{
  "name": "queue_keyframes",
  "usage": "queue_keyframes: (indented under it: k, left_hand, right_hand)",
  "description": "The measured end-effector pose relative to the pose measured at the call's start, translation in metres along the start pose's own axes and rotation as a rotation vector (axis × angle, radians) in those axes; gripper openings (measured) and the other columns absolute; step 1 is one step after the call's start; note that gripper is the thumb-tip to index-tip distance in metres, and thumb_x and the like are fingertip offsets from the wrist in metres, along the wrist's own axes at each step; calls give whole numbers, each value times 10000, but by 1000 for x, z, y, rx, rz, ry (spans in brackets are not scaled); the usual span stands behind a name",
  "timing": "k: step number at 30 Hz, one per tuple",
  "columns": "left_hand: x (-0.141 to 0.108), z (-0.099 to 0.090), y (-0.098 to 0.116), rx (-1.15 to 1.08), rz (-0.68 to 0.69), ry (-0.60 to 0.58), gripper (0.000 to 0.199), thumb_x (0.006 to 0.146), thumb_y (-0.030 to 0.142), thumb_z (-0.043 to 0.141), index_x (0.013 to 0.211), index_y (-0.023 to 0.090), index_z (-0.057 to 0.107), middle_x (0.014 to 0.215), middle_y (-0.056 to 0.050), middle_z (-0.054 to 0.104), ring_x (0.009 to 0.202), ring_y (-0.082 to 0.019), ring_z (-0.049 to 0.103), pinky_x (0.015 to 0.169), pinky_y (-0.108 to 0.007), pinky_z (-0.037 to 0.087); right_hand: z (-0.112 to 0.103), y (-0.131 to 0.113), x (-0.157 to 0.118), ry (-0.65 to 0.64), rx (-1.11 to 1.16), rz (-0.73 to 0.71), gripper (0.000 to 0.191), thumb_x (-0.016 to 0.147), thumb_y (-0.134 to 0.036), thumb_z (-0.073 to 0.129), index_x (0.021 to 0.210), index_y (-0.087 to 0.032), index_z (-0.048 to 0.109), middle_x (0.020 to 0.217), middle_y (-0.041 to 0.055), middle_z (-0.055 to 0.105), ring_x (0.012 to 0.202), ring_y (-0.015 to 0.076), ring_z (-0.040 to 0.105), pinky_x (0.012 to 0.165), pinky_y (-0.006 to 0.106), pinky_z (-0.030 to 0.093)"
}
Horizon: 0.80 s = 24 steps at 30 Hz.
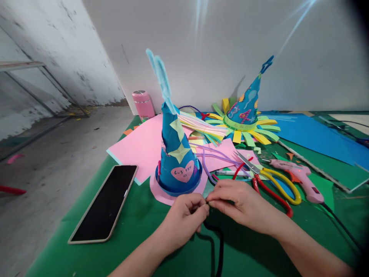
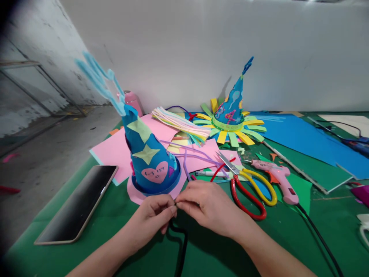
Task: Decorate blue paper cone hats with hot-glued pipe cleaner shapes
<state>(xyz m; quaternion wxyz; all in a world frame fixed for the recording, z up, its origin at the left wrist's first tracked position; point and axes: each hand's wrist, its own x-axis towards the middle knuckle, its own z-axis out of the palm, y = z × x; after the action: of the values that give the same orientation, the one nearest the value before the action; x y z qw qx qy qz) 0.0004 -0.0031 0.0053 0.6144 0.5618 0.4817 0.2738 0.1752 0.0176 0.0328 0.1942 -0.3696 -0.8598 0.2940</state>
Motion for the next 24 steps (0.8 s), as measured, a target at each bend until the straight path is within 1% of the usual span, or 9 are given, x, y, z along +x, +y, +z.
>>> queue_keyframes:
  k: [3, 5, 9, 12, 14, 19, 24]
  left_hand:
    - [-1, -3, 2, -26, -18, 13, 204, 744, 279, 476, 589, 148, 501, 408, 61, 402, 368, -57, 358, 406, -182, 233]
    - [-1, -4, 3, -44, -31, 24, 214, 740, 292, 488, 582, 148, 504, 393, 59, 405, 372, -59, 360, 409, -180, 228]
    - [-2, -5, 4, -49, -26, 31, 219, 737, 299, 490, 577, 150, 499, 393, 61, 403, 360, -55, 343, 405, -183, 223]
    - [-1, -4, 3, -35, -14, 20, 216, 733, 292, 486, 569, 152, 490, 419, 64, 382, 369, -56, 360, 402, -182, 232]
    - [-1, -3, 2, -28, -5, 15, 219, 729, 291, 483, 559, 153, 478, 439, 65, 367, 372, -55, 368, 395, -180, 233]
    - [-1, -2, 1, 4, -2, 5, 221, 733, 271, 462, 545, 155, 449, 465, 67, 353, 367, -50, 361, 383, -179, 242]
    - [0, -2, 1, 12, 10, 17, 225, 737, 287, 473, 559, 149, 472, 454, 65, 378, 370, -54, 373, 393, -185, 246]
  right_hand:
    - [-2, 1, 1, 145, 125, 90, 203, 857, -245, 415, 934, -202, 598, 809, 21, 617, 727, 120, 555, 645, 214, 409]
    - [-3, 2, 1, 182, 161, 127, 206, 859, -251, 406, 913, -198, 597, 823, 27, 620, 729, 126, 560, 641, 219, 418]
    - [2, 0, 1, 90, 172, 100, 154, 817, -245, 475, 864, -187, 610, 802, 27, 617, 723, 131, 558, 645, 226, 420]
    - [6, -3, 1, 37, 149, 80, 132, 805, -223, 486, 830, -186, 611, 757, 16, 610, 674, 117, 550, 615, 215, 412]
    - [7, -4, 1, 31, 122, 53, 146, 814, -212, 469, 809, -188, 612, 734, 14, 604, 653, 114, 543, 599, 214, 403]
    - [7, -3, 2, 28, 15, -22, 160, 822, -212, 457, 826, -190, 616, 739, 24, 596, 675, 125, 525, 612, 230, 380]
    - [6, -2, 2, 16, -44, -21, 168, 824, -206, 452, 827, -189, 619, 728, 21, 589, 666, 123, 517, 594, 227, 364]
